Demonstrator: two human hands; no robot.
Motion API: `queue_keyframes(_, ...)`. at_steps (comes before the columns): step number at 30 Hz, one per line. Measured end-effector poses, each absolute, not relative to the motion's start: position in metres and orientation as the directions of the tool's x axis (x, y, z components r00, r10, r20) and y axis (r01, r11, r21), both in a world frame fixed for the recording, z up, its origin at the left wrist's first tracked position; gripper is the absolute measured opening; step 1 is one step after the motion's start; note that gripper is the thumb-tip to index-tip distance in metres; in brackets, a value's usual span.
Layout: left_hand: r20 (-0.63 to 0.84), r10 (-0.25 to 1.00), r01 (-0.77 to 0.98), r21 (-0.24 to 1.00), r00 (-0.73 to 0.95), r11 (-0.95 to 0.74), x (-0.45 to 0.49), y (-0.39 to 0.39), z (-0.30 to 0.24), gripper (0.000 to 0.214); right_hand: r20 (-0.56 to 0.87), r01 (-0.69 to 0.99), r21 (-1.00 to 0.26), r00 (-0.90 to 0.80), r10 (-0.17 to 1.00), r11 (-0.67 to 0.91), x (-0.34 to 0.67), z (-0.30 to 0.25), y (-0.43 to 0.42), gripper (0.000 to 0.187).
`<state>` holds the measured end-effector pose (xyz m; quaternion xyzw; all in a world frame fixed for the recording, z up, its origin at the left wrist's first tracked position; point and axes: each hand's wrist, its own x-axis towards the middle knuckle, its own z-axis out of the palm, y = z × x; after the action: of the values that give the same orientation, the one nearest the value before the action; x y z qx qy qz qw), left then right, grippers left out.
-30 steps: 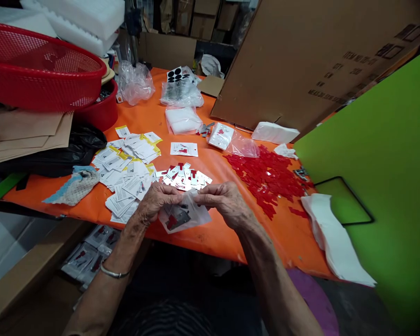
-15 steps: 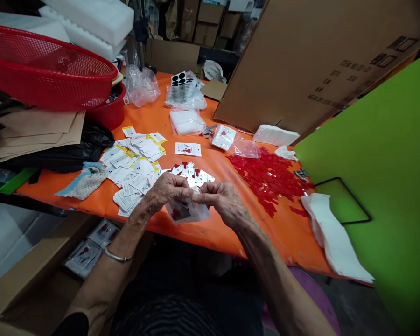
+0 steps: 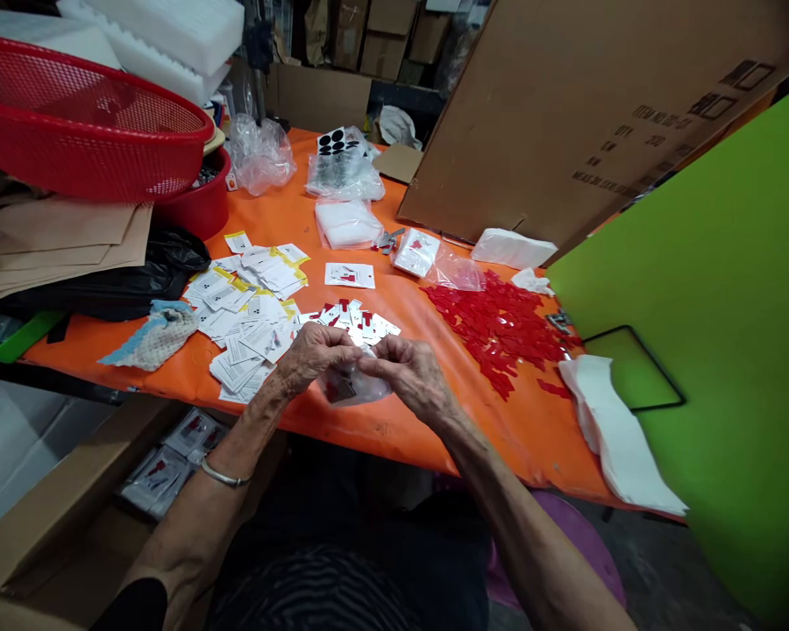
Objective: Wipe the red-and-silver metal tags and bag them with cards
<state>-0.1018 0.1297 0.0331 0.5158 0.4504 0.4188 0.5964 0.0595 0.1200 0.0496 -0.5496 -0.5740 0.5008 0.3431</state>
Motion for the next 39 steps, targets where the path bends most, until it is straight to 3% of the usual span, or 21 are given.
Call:
queue_keyframes(3,-0.15,0.977,-0.092,0.982,0.154,0.165,-0.103,0.134,0.025,0.022,-0.284,0.232,-0.948,-0.301,0.91,-0.219,0.066,0.05,0.121,0.016)
queue_keyframes(6,-0.149,0.985,-0.158,0.974,0.082,0.161,-0.099,0.135,0.016,0.026,-0.354,0.272,-0.922,-0.309,0.883,-0.275,0.069,0.052,0.12,0.015)
queue_keyframes(10,-0.121,0.991,-0.177,0.976,0.057,0.129,-0.096,0.135,0.015,0.028,-0.324,0.242,-0.929,-0.163,0.932,-0.281,0.065,0.051,0.118,0.018)
queue_keyframes(14,-0.153,0.976,-0.101,0.98,0.152,0.169,-0.101,0.138,0.023,0.02,-0.311,0.197,-0.938,-0.113,0.944,-0.286,0.061,0.048,0.121,0.024)
queue_keyframes(19,-0.224,0.966,-0.228,0.941,0.132,0.249,-0.102,0.142,0.022,0.026,-0.364,0.127,-0.931,-0.277,0.889,-0.342,0.063,0.048,0.129,0.019)
queue_keyframes(25,-0.225,0.974,-0.273,0.936,0.029,0.224,-0.096,0.144,0.01,0.028,-0.311,0.135,-0.949,-0.274,0.91,-0.284,0.061,0.045,0.14,0.02)
queue_keyframes(30,-0.225,0.97,-0.287,0.927,0.086,0.241,-0.097,0.145,0.012,0.022,-0.241,0.187,-0.961,-0.2,0.95,-0.205,0.056,0.036,0.141,0.018)
queue_keyframes(34,-0.26,0.965,-0.4,0.886,-0.012,0.234,-0.095,0.153,0.008,0.023,-0.275,0.133,-0.959,-0.232,0.933,-0.249,0.057,0.033,0.145,0.022)
queue_keyframes(37,-0.263,0.964,-0.412,0.883,-0.039,0.224,-0.093,0.163,0.004,0.023,-0.276,0.215,-0.948,-0.19,0.942,-0.235,0.061,0.029,0.154,0.023)
queue_keyframes(39,-0.227,0.972,-0.367,0.91,-0.05,0.194,-0.092,0.173,0.002,0.023,-0.179,0.298,-0.944,-0.112,0.977,-0.139,0.062,0.023,0.162,0.025)
